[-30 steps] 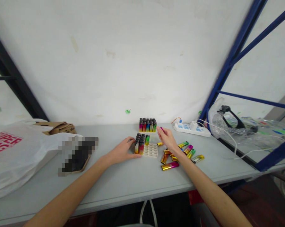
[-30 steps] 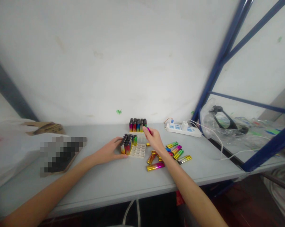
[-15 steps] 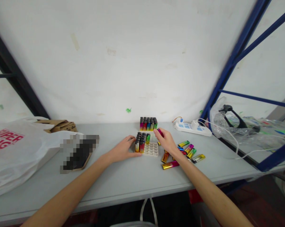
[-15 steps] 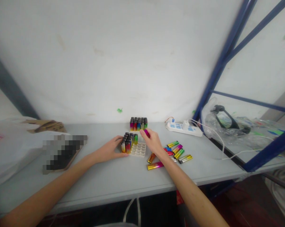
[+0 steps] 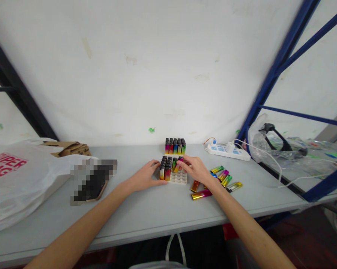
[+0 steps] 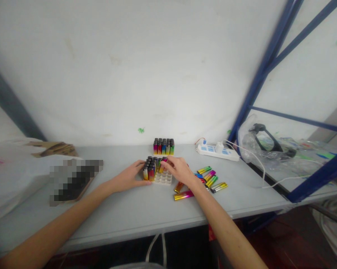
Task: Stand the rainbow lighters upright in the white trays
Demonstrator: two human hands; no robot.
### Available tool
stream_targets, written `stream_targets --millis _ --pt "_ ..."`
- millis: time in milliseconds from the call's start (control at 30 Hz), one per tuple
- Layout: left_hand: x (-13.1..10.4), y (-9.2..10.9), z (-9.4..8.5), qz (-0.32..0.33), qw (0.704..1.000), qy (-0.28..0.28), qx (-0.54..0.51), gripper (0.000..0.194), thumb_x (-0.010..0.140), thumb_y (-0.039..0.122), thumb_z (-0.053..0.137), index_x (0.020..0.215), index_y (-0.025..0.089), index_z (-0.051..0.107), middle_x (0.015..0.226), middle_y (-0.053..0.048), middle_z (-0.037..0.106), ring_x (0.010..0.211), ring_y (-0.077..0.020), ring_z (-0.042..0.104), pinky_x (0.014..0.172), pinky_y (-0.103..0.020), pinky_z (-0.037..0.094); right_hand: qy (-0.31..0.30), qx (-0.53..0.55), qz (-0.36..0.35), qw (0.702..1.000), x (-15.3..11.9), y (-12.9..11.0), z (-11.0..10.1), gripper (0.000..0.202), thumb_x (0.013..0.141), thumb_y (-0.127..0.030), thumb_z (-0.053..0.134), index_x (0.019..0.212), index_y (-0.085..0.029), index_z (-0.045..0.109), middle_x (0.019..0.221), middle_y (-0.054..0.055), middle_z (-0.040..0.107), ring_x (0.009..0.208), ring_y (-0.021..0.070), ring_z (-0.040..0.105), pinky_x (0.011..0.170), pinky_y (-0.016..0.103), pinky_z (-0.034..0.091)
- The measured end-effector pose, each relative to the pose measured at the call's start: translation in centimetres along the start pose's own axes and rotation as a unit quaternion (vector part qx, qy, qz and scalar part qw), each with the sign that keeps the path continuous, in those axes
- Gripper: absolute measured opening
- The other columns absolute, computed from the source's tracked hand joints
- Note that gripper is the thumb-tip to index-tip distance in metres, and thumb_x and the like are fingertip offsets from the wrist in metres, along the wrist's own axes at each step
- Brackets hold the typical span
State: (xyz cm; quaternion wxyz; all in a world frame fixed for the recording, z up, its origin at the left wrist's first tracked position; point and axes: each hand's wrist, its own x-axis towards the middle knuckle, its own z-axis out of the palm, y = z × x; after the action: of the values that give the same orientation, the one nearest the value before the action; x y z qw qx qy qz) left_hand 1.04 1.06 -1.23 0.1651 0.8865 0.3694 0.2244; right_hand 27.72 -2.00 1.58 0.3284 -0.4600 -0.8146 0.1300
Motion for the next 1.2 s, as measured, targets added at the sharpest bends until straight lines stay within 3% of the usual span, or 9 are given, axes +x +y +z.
stream_targets --millis 167,600,700,833,1000,1100,1200 --pt "0.0 0.1 0.0 0.000 1.000 -0.008 0.006 0.073 0.078 0.071 0.070 0.130 0.021 0.060 0.134 -0.014 0.058 0.124 -0.0335 0.058 0.112 -0.047 0.045 -0.042 -0.049 -0.033 0.997 0.2 0.3 0.1 0.032 0.104 -0.043 0.048 0.083 -0.021 0.057 0.069 0.002 0.068 0.066 0.0180 0.062 0.064 0.027 0.040" --pt "0.0 -0.1 0.1 -0.001 1.000 -0.004 0.008 0.074 0.078 0.072 0.069 0.129 0.019 0.060 0.133 -0.014 0.058 0.123 -0.0340 0.058 0.111 -0.045 0.046 -0.068 -0.077 -0.065 0.993 1.0 0.3 0.1 0.027 0.105 -0.039 0.049 0.088 -0.020 0.058 0.074 0.003 0.069 0.066 0.0176 0.062 0.063 0.026 0.039" --pt "0.1 -0.2 0.2 0.001 1.000 -0.003 0.010 0.073 0.077 0.072 0.070 0.128 0.020 0.061 0.133 -0.013 0.059 0.123 -0.0344 0.058 0.111 -0.045 0.046 -0.084 -0.147 -0.053 0.984 1.2 0.4 0.4 0.029 0.104 -0.041 0.049 0.091 -0.019 0.062 0.079 0.005 0.070 0.068 0.0183 0.062 0.063 0.027 0.038" --pt "0.1 -0.2 0.2 0.002 1.000 -0.003 0.010 0.075 0.077 0.073 0.068 0.128 0.019 0.061 0.134 -0.014 0.058 0.123 -0.0343 0.058 0.111 -0.045 0.046 -0.104 -0.207 -0.008 0.973 1.5 0.2 0.2 0.042 0.102 -0.051 0.051 0.080 -0.018 0.066 0.076 0.007 0.070 0.069 0.0184 0.062 0.065 0.027 0.039" --pt "0.1 0.0 0.1 -0.003 1.000 -0.009 0.010 0.077 0.077 0.073 0.068 0.130 0.018 0.059 0.135 -0.014 0.058 0.123 -0.0336 0.058 0.111 -0.045 0.045 -0.083 -0.078 -0.036 0.993 0.1 1.5 -3.5 0.043 0.106 -0.046 0.041 0.094 -0.017 0.070 0.090 0.007 0.073 0.080 0.0188 0.065 0.077 0.029 0.048" --pt "0.1 -0.1 0.0 -0.003 1.000 -0.010 0.009 0.078 0.076 0.075 0.068 0.130 0.018 0.060 0.136 -0.014 0.058 0.123 -0.0340 0.058 0.110 -0.044 0.046 -0.072 -0.087 -0.008 0.994 -1.7 4.4 -6.8 0.034 0.101 -0.041 0.048 0.111 -0.018 0.072 0.113 0.012 0.072 0.101 0.0243 0.066 0.094 0.038 0.050" --pt "0.1 -0.3 0.1 -0.003 1.000 -0.008 0.013 0.079 0.076 0.076 0.067 0.129 0.018 0.060 0.136 -0.014 0.057 0.124 -0.0341 0.058 0.109 -0.044 0.046 -0.128 -0.101 0.026 0.986 -3.4 7.8 -9.1 0.040 0.096 -0.043 0.053 0.123 -0.020 0.070 0.128 0.013 0.068 0.118 0.0289 0.063 0.107 0.046 0.045"
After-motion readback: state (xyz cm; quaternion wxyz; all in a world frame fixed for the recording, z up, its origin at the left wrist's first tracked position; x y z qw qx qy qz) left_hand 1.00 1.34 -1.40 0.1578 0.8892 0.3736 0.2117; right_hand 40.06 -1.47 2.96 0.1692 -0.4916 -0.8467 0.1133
